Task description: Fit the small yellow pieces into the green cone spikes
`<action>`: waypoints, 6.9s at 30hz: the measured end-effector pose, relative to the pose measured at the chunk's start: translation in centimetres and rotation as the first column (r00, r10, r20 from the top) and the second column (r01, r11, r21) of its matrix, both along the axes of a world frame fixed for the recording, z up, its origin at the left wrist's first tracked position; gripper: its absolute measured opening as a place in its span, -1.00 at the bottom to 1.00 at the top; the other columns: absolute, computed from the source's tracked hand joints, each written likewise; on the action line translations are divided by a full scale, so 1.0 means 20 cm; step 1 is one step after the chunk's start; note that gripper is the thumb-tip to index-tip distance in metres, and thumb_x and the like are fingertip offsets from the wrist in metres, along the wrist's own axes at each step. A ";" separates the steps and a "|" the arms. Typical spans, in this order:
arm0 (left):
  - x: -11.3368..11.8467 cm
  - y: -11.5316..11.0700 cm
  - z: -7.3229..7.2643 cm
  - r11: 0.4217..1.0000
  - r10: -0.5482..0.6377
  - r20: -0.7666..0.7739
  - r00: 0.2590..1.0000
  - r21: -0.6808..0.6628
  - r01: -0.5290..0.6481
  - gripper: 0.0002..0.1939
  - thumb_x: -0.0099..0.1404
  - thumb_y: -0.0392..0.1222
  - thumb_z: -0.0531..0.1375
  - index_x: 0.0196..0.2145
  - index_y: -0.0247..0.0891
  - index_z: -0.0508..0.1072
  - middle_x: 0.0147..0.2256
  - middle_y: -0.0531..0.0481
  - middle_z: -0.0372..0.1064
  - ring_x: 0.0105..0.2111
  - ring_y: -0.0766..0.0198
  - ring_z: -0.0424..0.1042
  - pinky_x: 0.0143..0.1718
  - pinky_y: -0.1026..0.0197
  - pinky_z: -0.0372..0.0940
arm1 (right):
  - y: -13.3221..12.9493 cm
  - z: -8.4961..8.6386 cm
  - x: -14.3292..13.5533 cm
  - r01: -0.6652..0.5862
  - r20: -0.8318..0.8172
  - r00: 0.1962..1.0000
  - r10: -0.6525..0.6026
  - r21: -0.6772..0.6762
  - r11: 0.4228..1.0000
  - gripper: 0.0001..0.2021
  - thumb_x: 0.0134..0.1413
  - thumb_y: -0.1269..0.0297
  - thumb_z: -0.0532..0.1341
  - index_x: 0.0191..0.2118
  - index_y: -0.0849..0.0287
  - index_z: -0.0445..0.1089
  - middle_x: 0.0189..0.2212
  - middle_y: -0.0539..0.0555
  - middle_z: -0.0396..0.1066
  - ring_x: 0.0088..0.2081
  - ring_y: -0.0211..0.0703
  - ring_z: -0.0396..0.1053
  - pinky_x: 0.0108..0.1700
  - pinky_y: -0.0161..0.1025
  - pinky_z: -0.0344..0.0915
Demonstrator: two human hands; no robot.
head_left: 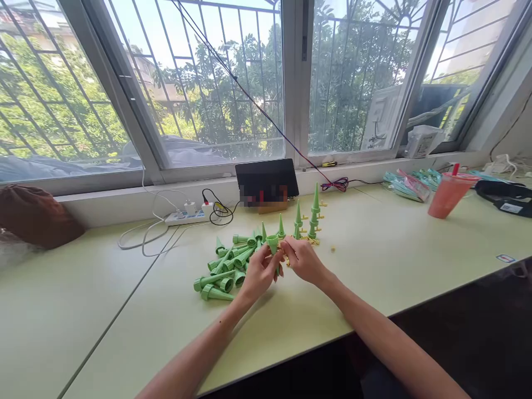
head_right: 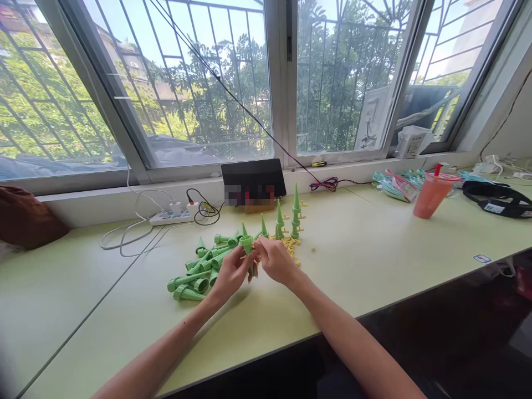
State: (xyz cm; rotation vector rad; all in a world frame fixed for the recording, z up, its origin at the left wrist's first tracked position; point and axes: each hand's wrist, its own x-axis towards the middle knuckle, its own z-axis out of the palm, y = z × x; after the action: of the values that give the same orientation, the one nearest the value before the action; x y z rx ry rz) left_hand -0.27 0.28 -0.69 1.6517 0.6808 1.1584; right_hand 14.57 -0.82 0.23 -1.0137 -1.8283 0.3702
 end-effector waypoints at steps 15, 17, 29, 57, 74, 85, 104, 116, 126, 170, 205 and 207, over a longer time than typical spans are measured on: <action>-0.01 -0.01 0.03 0.932 0.344 -0.010 0.939 0.127 -0.340 -0.69 0.27 0.07 0.14 -0.38 -0.25 0.42 -0.50 0.05 0.34 -0.56 0.36 0.32 -0.59 0.35 0.25 | 0.01 0.01 0.03 0.172 -0.098 0.981 -0.169 0.021 0.985 -0.63 0.34 0.11 -0.09 -0.49 0.14 0.06 -0.63 -0.08 0.08 -0.57 -0.30 0.03 -0.47 -0.32 -0.01; -0.01 0.00 0.04 0.948 0.315 0.011 0.949 0.033 -0.316 -0.56 0.29 0.14 0.08 -0.53 -0.27 0.37 -0.62 0.07 0.26 -0.68 0.42 0.20 -0.67 0.35 0.13 | 0.01 0.01 0.04 0.134 -0.069 0.989 -0.132 0.030 0.990 -0.64 0.34 0.13 -0.08 -0.49 0.14 0.07 -0.61 -0.08 0.09 -0.56 -0.30 0.03 -0.46 -0.32 -0.01; -0.01 0.00 0.04 0.895 -0.108 0.188 0.976 -0.410 0.178 -0.32 0.26 0.30 -0.01 -0.61 -0.41 0.40 -0.56 -0.16 0.39 -0.69 0.32 0.31 -0.71 0.28 0.18 | -0.01 0.01 0.02 -0.021 0.014 1.000 0.020 0.021 1.000 -0.67 0.33 0.20 -0.07 -0.49 0.15 0.09 -0.58 -0.08 0.10 -0.53 -0.32 0.03 -0.43 -0.34 0.01; -0.04 0.01 0.05 0.923 -0.113 0.201 0.973 -0.342 0.177 -0.64 0.16 0.04 0.26 -0.38 -0.25 0.20 -0.55 0.17 0.15 -0.62 0.32 0.40 -0.68 0.30 0.27 | 0.01 0.01 0.02 -0.015 -0.082 0.997 0.005 -0.120 0.993 -0.60 0.31 0.11 -0.07 -0.54 0.16 0.14 -0.64 -0.08 0.14 -0.59 -0.32 0.09 -0.51 -0.35 0.06; -0.03 0.02 0.02 0.984 0.151 -0.084 0.985 0.109 -0.142 -0.65 0.28 0.01 0.14 -0.07 -0.22 0.46 -0.24 -0.06 0.39 -0.62 0.40 0.40 -0.64 0.29 0.35 | 0.03 0.01 0.05 0.114 -0.031 0.993 -0.116 -0.072 0.991 -0.58 0.30 0.10 -0.05 -0.56 0.17 0.15 -0.64 -0.05 0.14 -0.57 -0.30 0.07 -0.49 -0.32 -0.01; -0.03 0.02 0.08 0.937 -0.012 0.039 0.999 -0.348 0.025 -0.37 0.25 0.26 0.03 -0.59 -0.40 0.41 -0.66 -0.08 0.35 -0.78 0.33 0.29 -0.81 0.33 0.11 | 0.01 0.01 0.06 0.004 0.026 1.000 -0.004 0.005 1.000 -0.64 0.32 0.16 -0.05 -0.52 0.16 0.07 -0.60 -0.08 0.07 -0.53 -0.31 -0.01 -0.44 -0.33 -0.01; -0.02 0.00 0.03 0.996 0.085 -0.183 0.979 0.046 -0.077 -0.72 0.21 -0.02 0.22 -0.46 -0.31 0.36 -0.69 0.11 0.26 -0.73 0.37 0.31 -0.72 0.35 0.21 | 0.01 0.01 0.05 0.061 0.026 0.998 -0.060 -0.060 0.996 -0.63 0.32 0.14 -0.08 -0.53 0.14 0.00 -0.65 -0.11 0.02 -0.58 -0.32 -0.03 -0.48 -0.31 -0.06; -0.03 0.02 0.08 0.985 0.164 -0.065 0.984 -0.044 -0.167 -0.65 0.19 0.08 0.21 -0.33 -0.32 0.42 -0.44 0.02 0.37 -0.69 0.39 0.35 -0.73 0.33 0.25 | 0.02 0.02 0.08 0.169 -0.110 0.980 -0.169 -0.010 0.986 -0.64 0.32 0.13 -0.06 -0.49 0.16 0.13 -0.64 -0.09 0.07 -0.57 -0.31 0.02 -0.48 -0.32 -0.02; -0.05 0.03 0.08 0.822 -0.210 0.137 0.968 -0.511 0.251 -0.38 0.23 0.29 0.06 -0.55 -0.41 0.43 -0.61 -0.07 0.38 -0.79 0.41 0.24 -0.81 0.35 0.07 | -0.01 0.03 0.06 -0.060 0.013 0.998 0.060 -0.001 0.998 -0.66 0.32 0.17 -0.05 -0.50 0.15 0.04 -0.61 -0.11 0.00 -0.55 -0.33 -0.05 -0.46 -0.35 -0.03; -0.08 0.01 0.04 0.859 0.317 -0.343 0.884 0.498 -0.115 -0.76 0.32 -0.05 0.10 -0.24 -0.15 0.54 -0.22 -0.09 0.40 -0.43 0.31 0.37 -0.38 0.29 0.26 | 0.02 -0.02 0.05 0.090 0.123 0.989 -0.081 -0.070 0.993 -0.61 0.33 0.16 -0.10 -0.54 0.14 0.07 -0.66 -0.07 0.10 -0.59 -0.29 0.03 -0.48 -0.29 -0.05; -0.02 -0.03 -0.01 0.990 0.076 -0.333 0.940 0.134 -0.032 -0.61 0.36 0.03 0.01 -0.53 -0.26 0.22 -0.72 0.11 0.24 -0.75 0.43 0.20 -0.66 0.35 0.08 | 0.00 0.01 0.04 0.041 0.040 0.998 -0.040 -0.022 0.999 -0.64 0.32 0.16 -0.06 -0.53 0.15 0.01 -0.64 -0.11 0.01 -0.58 -0.33 -0.04 -0.48 -0.33 -0.06; -0.03 -0.02 -0.01 0.970 0.154 -0.371 0.916 0.231 -0.070 -0.64 0.37 -0.03 0.01 -0.53 -0.26 0.23 -0.72 0.12 0.22 -0.73 0.43 0.21 -0.60 0.33 0.11 | -0.01 0.01 0.04 0.039 0.029 0.999 -0.038 -0.022 0.999 -0.62 0.32 0.15 -0.07 -0.53 0.15 0.00 -0.65 -0.10 0.01 -0.58 -0.33 -0.04 -0.48 -0.33 -0.06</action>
State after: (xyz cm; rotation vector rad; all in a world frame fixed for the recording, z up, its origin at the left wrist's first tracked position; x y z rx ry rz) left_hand -0.81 -0.17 -0.99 2.0792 0.9368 1.0189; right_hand 15.30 -0.93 0.45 -1.0731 -1.8307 0.3552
